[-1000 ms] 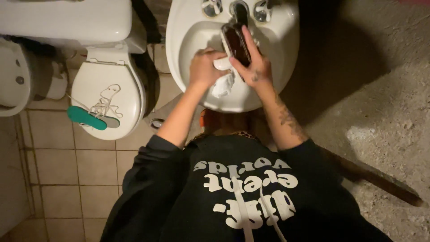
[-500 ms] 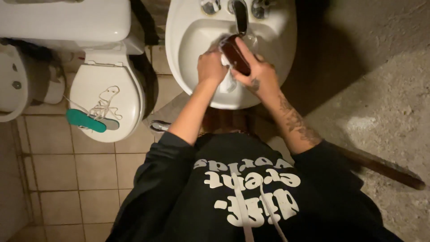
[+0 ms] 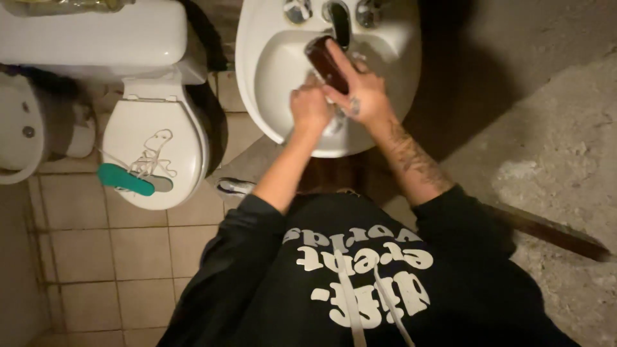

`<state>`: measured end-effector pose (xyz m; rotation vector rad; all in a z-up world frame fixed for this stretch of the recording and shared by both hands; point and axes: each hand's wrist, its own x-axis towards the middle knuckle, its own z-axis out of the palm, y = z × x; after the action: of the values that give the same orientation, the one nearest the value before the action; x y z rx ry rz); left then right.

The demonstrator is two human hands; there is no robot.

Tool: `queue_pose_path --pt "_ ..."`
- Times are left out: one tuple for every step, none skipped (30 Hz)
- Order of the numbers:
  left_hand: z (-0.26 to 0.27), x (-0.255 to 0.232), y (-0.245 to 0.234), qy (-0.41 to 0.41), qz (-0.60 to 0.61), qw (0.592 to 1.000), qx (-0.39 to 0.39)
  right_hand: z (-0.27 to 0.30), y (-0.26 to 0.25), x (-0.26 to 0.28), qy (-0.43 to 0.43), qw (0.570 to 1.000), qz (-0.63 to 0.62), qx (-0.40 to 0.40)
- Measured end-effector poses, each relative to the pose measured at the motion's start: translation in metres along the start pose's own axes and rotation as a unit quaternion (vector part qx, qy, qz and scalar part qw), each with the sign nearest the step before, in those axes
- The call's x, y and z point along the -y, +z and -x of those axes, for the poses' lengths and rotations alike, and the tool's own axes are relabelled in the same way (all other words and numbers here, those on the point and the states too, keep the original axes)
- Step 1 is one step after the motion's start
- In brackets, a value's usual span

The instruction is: Cleaning a white sneaker using a brush and water in a bathroom sink.

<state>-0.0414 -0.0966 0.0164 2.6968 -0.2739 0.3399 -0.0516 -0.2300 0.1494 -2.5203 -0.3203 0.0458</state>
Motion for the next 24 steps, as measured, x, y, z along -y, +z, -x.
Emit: queue_pose_path --pt "-0.005 0.004 -0.011 -0.003 -0.002 1.000 -0.001 0.010 0.000 0.006 -0.003 1.000 -0.001 0.002" --pt "-0.010 0.009 -0.023 -0.062 0.038 0.997 0.011 0.020 0.000 0.012 -0.003 1.000 -0.001 -0.015" --pt "-0.015 0.014 -0.036 -0.120 0.078 0.989 0.023 0.031 0.000 0.020 -0.002 0.999 -0.001 -0.032" --pt "-0.013 0.010 -0.041 -0.120 0.078 0.989 0.023 0.029 -0.004 0.017 -0.003 0.999 -0.001 -0.031" --pt "-0.011 0.007 -0.045 -0.105 0.064 0.989 0.077 0.026 -0.007 0.011 -0.022 0.999 -0.040 -0.021" --pt "-0.009 0.003 -0.048 -0.089 0.049 0.986 0.132 0.023 -0.010 0.004 -0.041 0.996 -0.078 -0.010" --pt "0.001 0.002 -0.034 -0.089 0.049 0.986 0.134 0.015 -0.004 0.007 -0.038 0.996 -0.079 -0.010" --pt "0.010 0.001 -0.019 -0.057 0.052 0.995 0.069 0.008 0.000 0.010 -0.034 0.998 -0.053 0.007" --pt "0.014 -0.004 -0.002 -0.023 0.057 0.998 0.000 -0.003 0.002 0.009 -0.031 0.999 -0.023 0.022" --pt "0.007 0.000 -0.016 -0.021 0.061 0.998 -0.001 0.003 0.000 0.009 -0.029 0.999 -0.019 0.020" --pt "0.003 0.006 -0.032 -0.056 0.064 0.995 0.043 0.009 0.001 0.013 0.003 0.999 -0.037 0.034" --pt "-0.001 0.014 -0.048 -0.091 0.067 0.990 0.087 0.015 0.003 0.016 0.035 0.997 -0.054 0.047" --pt "0.006 0.013 -0.044 -0.093 0.066 0.990 0.087 0.021 -0.003 0.016 0.034 0.997 -0.055 0.049" --pt "0.012 0.012 -0.040 -0.076 0.074 0.993 0.046 0.026 -0.010 0.015 0.021 0.993 -0.107 0.045" --pt "0.017 0.013 -0.037 -0.060 0.079 0.995 0.003 0.029 -0.015 0.016 0.004 0.986 -0.162 0.042" --pt "0.015 0.012 -0.042 -0.063 0.074 0.995 0.000 0.014 -0.008 0.010 -0.001 0.985 -0.166 0.044" --pt "0.018 0.005 -0.045 -0.057 0.081 0.995 0.003 0.006 -0.004 0.003 -0.019 0.988 -0.148 0.046" --pt "0.022 -0.003 -0.048 -0.051 0.088 0.995 0.006 -0.002 0.001 -0.005 -0.037 0.990 -0.131 0.049" --pt "0.017 0.002 -0.051 -0.051 0.089 0.995 0.004 -0.004 0.002 0.000 -0.038 0.990 -0.129 0.049" --pt "0.012 0.008 -0.055 -0.058 0.091 0.994 0.006 -0.006 0.004 0.005 -0.046 0.990 -0.129 0.039" --pt "0.012 0.015 -0.059 -0.067 0.091 0.994 0.011 -0.006 0.009 0.011 -0.053 0.989 -0.132 0.032" --pt "0.013 0.025 -0.066 -0.070 0.090 0.993 0.012 0.002 0.017 -0.001 -0.054 0.989 -0.134 0.035" --pt "0.013 0.034 -0.073 -0.092 0.097 0.991 0.008 0.009 0.025 -0.014 -0.015 0.984 -0.170 0.056" --pt "0.014 0.042 -0.080 -0.114 0.104 0.988 0.003 0.016 0.032 -0.026 0.024 0.975 -0.205 0.078"
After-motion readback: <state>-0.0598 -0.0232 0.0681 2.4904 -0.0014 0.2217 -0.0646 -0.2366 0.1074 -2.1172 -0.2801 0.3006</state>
